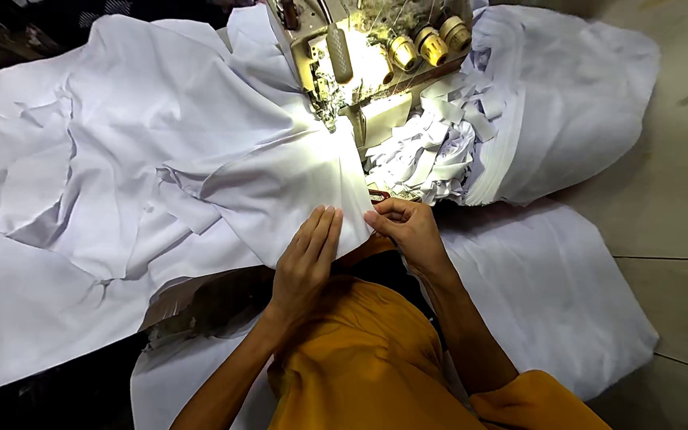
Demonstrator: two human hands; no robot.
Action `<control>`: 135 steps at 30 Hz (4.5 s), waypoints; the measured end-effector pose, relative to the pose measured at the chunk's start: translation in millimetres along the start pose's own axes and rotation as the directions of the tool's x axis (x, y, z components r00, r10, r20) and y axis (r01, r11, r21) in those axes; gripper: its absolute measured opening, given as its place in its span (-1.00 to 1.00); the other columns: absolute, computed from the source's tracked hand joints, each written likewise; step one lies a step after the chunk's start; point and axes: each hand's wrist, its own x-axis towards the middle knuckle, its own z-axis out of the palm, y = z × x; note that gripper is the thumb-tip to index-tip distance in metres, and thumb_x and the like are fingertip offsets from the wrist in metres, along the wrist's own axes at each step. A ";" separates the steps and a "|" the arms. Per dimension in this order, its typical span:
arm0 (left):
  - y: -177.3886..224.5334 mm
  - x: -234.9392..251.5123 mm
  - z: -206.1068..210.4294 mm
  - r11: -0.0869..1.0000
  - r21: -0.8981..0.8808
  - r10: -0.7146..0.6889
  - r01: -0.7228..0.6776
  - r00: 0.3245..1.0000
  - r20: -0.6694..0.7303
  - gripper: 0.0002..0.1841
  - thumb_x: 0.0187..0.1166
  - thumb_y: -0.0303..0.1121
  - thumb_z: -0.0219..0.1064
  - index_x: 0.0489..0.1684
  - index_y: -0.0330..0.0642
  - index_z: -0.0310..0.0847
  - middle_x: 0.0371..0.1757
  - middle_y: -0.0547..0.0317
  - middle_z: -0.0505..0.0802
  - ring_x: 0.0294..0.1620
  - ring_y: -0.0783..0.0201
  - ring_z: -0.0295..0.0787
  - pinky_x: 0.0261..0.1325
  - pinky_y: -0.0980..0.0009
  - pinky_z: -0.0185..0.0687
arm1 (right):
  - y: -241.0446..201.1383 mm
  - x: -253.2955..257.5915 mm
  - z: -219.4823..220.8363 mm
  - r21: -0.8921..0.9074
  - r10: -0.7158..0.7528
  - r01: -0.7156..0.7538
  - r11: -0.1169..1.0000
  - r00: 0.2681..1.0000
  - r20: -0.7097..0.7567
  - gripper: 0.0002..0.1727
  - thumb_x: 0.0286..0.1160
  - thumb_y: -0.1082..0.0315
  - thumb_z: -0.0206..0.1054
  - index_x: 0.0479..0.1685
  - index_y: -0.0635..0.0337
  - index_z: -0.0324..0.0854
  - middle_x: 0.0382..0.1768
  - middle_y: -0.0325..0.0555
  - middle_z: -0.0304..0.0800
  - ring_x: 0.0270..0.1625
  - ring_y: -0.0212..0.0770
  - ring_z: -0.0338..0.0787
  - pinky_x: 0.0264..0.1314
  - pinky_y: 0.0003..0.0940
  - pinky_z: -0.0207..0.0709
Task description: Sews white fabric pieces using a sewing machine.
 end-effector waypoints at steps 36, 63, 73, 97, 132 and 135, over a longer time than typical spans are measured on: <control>7.9 54.0 -29.3 0.875 -0.464 -0.050 0.135 0.980 0.190 -0.86 0.67 -0.36 0.33 -0.03 -0.19 0.77 -0.16 0.18 0.86 -0.11 0.38 0.82 0.02 0.50 0.74 | 18.0 -1.6 4.5 0.293 -0.298 0.265 0.919 0.952 0.072 -0.64 0.06 0.43 0.73 -0.18 0.20 0.68 -0.53 -0.32 0.76 -0.51 -0.49 0.72 -0.41 -0.61 0.65; 0.9 70.5 -52.1 0.845 -0.496 -0.321 0.199 0.931 -0.172 -0.80 0.59 -0.47 0.34 0.04 -0.40 0.61 -0.04 -0.05 0.83 -0.05 0.23 0.87 0.09 0.26 0.84 | 8.6 2.3 -3.2 -0.020 -0.326 0.328 0.945 0.942 0.076 -0.86 0.44 0.32 0.50 -0.24 0.19 0.70 -0.39 -0.25 0.77 -0.34 -0.44 0.76 -0.20 -0.50 0.69; -3.8 132.9 -97.7 0.944 -0.326 -0.166 0.052 0.929 -0.331 -0.84 0.67 -0.41 0.35 -0.02 -0.30 0.79 -0.14 0.05 0.87 -0.18 0.39 0.84 -0.04 0.54 0.78 | -18.7 38.4 22.6 -0.116 -0.150 0.154 0.981 0.988 0.043 -0.53 0.49 0.22 0.54 0.34 0.14 0.59 -0.43 -0.13 0.81 -0.61 -0.34 0.59 -0.54 -0.42 0.49; 47.9 18.9 35.7 0.983 -0.182 -0.020 -0.036 0.954 -0.299 -0.79 0.52 -0.54 0.44 0.06 -0.32 0.85 -0.15 -0.04 0.85 -0.06 0.12 0.79 0.00 0.38 0.72 | 14.6 4.6 -18.7 0.011 -0.100 0.100 0.995 0.986 0.134 -0.85 0.61 0.51 0.35 0.02 0.33 0.77 -0.43 -0.14 0.84 -0.52 -0.41 0.75 -0.40 -0.53 0.70; -61.4 37.3 -18.7 0.967 0.043 -0.255 0.252 0.961 0.105 0.35 -0.10 -0.17 0.61 0.90 -0.38 -0.21 0.91 -0.23 0.04 0.94 -0.08 -0.16 0.86 -0.29 -0.23 | 9.8 27.1 20.8 -0.155 -0.546 0.528 0.835 0.830 -0.115 -0.81 0.51 0.40 0.49 0.03 0.23 0.83 -0.16 -0.18 0.93 -0.33 -0.45 0.83 -0.26 -0.54 0.76; -88.4 52.5 -22.4 0.971 0.010 -0.236 0.237 0.961 0.145 0.36 0.06 0.13 0.54 0.92 -0.34 -0.28 0.93 -0.24 -0.09 0.95 -0.15 -0.29 0.83 -0.37 -0.34 | -3.3 51.9 27.2 -0.154 -0.557 0.542 0.826 0.827 -0.078 -0.79 0.56 0.38 0.47 0.09 0.18 0.83 -0.09 -0.20 0.93 -0.24 -0.40 0.87 -0.16 -0.47 0.80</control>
